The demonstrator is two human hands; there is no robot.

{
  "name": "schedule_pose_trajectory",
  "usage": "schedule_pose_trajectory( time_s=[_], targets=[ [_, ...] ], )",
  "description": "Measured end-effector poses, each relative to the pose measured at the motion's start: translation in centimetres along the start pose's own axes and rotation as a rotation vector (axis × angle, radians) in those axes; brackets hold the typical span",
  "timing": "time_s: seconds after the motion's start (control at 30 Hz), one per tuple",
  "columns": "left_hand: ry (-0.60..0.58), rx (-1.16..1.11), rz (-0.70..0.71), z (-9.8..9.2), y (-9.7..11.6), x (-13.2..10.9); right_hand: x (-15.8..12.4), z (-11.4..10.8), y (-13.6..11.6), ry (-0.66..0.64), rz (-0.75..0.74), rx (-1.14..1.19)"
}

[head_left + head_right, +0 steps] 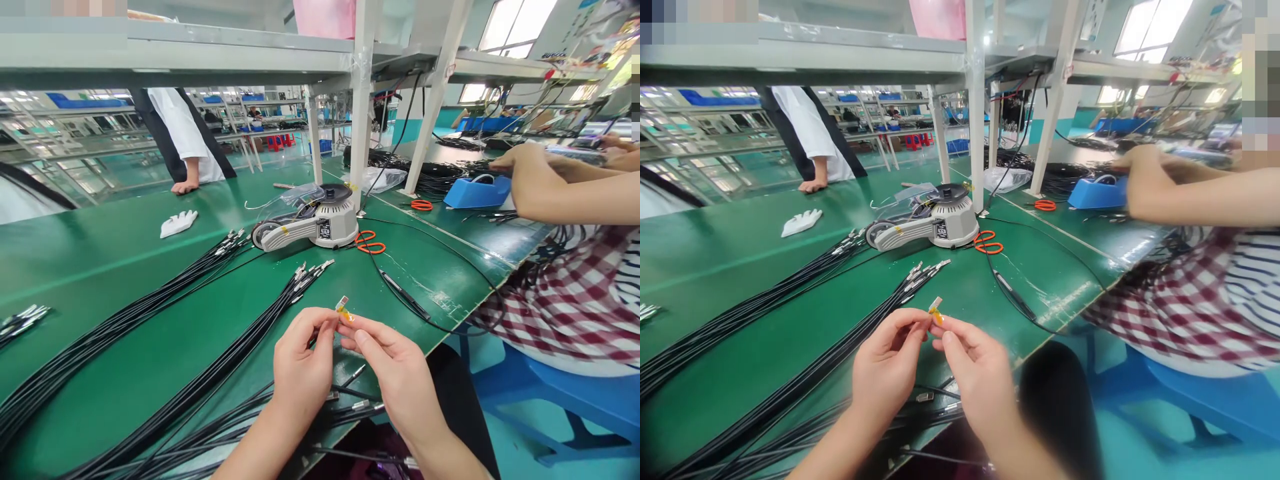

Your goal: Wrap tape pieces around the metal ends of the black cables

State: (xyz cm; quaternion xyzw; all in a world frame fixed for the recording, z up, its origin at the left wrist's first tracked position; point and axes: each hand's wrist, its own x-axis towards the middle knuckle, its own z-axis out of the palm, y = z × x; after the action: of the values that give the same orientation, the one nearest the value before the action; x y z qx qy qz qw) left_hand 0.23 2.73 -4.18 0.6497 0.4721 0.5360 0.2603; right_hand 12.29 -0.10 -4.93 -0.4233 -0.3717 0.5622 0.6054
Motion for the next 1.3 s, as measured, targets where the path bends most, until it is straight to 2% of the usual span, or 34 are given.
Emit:
schedule_pose_trajectory(
  time_s=[0.2, 0.47, 0.87, 1.03, 1.3],
  targets=[
    [-0.011, 0.009, 0.078, -0.1, -0.2, 0.0, -0.1, 0.3, -0.4, -0.002, -0.008, -0.002],
    [0.01, 0.033, 0.04, 0.0, 0.0, 0.1, 0.1, 0.4, -1.0, 0.002, 0.014, -0.012],
    [0.02, -0.041, -0.215, 0.2, 0.8, 0.6, 1.4, 0.7, -0.5, 0.075, 0.054, -0.017],
    [-0.019, 0.023, -0.277, -0.1, 0.8, 0.8, 1.5, 0.7, 0.1, 0.134, 0.039, -0.05],
    [-0.044, -0.043, -0.328, -0.3, 1.7, 0.8, 1.9, 1.1, 0.4, 0.156, 0.007, -0.061]
  ],
)
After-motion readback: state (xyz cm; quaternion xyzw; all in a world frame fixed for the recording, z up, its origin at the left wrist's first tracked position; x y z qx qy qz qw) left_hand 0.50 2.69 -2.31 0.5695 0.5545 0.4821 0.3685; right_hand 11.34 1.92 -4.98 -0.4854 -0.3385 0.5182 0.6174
